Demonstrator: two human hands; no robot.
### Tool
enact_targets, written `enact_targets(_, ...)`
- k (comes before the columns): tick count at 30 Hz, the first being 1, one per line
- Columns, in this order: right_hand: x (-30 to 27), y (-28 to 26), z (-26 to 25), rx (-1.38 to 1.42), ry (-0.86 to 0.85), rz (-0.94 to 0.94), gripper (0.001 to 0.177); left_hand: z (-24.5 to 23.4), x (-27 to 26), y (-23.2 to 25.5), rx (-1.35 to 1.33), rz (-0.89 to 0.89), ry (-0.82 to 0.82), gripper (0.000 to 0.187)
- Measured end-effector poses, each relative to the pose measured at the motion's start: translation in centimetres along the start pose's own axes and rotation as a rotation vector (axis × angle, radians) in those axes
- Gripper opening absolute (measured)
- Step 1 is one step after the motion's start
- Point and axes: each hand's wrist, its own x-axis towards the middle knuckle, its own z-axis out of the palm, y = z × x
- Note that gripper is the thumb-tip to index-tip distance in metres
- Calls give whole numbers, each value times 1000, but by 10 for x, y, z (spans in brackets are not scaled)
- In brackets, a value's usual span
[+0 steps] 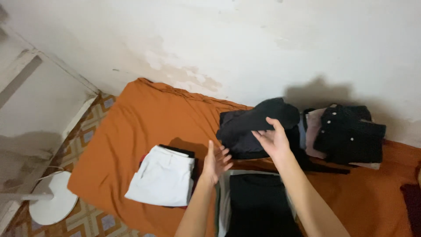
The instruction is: Sorting and stacking various items of folded laundry on a bed.
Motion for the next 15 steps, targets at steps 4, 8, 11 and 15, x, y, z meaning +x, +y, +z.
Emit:
enact_targets(4,-71,44,41,-120,4,49,40,-25,-31,38,-289,-137,-211,89)
enact_targets(8,-104,89,24,-155,-95,57,45,-89,-34,42,-284,-140,-287,72)
enact_targets(11,-129,120,18,-183,-147,123,59,-137,-58,60,-197,-87,-273,65)
enact_targets(15,-138,156,11,-125,53,263,72,-190,-101,106,-5,-3,-231,56)
